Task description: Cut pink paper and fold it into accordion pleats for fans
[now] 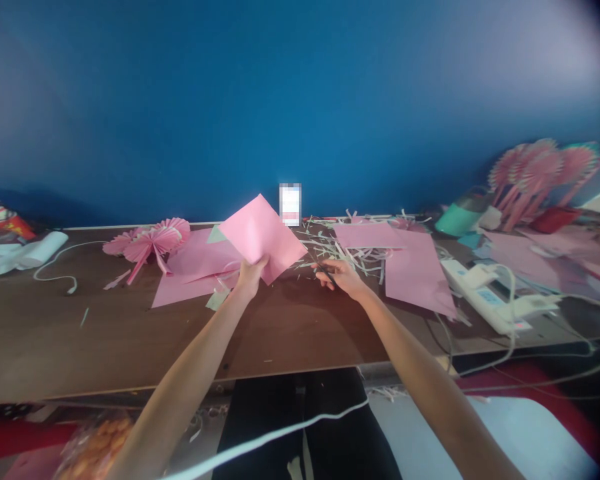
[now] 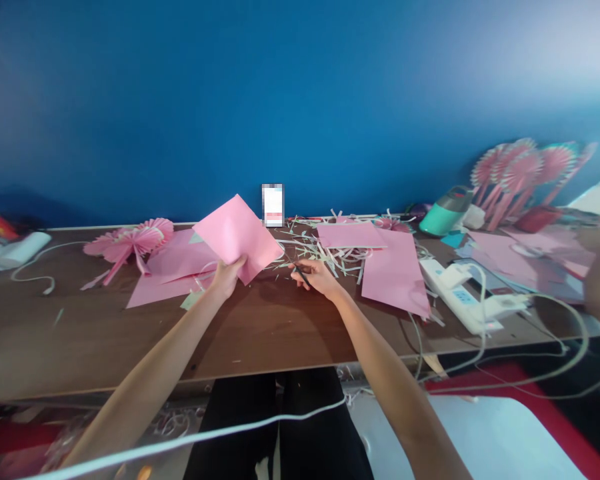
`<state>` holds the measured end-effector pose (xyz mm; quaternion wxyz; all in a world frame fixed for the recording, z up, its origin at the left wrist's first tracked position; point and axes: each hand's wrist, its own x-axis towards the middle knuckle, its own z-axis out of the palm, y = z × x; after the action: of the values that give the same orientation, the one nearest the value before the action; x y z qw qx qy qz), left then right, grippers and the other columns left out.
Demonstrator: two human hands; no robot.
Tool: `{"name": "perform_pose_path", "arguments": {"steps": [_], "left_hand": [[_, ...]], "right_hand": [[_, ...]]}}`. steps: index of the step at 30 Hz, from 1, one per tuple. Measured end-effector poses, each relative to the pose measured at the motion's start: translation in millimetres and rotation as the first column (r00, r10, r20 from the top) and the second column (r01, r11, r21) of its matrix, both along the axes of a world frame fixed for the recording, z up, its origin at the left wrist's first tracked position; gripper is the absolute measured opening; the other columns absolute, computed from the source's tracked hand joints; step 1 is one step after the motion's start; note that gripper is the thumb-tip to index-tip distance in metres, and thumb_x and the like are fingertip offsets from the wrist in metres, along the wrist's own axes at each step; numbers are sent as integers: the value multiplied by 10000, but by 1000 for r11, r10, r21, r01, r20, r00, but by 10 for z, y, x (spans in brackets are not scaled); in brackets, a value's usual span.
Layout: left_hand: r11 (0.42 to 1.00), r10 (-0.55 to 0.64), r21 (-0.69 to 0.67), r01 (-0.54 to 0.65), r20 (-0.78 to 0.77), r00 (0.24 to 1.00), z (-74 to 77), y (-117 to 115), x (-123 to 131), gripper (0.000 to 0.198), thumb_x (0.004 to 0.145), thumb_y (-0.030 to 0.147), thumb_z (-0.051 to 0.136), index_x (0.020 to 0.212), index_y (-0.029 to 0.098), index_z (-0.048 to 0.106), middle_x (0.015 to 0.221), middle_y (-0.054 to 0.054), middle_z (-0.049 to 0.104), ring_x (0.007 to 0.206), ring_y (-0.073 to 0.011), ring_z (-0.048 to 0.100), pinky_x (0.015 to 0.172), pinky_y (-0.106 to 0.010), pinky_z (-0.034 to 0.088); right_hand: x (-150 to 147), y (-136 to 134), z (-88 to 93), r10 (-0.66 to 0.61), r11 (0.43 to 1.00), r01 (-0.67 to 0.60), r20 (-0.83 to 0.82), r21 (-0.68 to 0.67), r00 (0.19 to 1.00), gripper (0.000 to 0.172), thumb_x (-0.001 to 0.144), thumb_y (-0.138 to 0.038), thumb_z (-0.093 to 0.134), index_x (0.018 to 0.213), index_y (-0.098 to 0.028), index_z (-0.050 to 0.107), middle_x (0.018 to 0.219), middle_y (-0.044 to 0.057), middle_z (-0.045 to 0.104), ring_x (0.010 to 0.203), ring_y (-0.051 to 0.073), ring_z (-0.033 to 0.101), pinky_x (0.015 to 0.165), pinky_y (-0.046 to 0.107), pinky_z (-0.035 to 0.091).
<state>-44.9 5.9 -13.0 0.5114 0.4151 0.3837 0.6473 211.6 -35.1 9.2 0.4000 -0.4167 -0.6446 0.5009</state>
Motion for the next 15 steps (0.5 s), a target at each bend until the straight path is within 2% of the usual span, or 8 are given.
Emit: {"name": "perform_pose_path", "arguments": {"steps": [6,15], "left_hand": [[1000,2,17,-2,-5,1000,-40,28,-8,513,609,269,766,1081,143,611,1086,-102,644,1055,-248,578,950,-410,434],[1000,18,-5,-18,-19,1000,0,6,13,517,595,255,775,1075,154,613,1090,-93,645,1056,-245,579,964,-414,424]], "right_hand": [[-2,2,-7,1,1000,-1,-22,0,1000,405,711,-395,655,1027,-143,625,579,-7,597,397,60,441,415,209,350],[-11,1,-1,9,1000,-10,-17,-13,1000,447,700,-410,655,1041,-124,619,580,-1,598,392,60,444,413,209,364]]}}
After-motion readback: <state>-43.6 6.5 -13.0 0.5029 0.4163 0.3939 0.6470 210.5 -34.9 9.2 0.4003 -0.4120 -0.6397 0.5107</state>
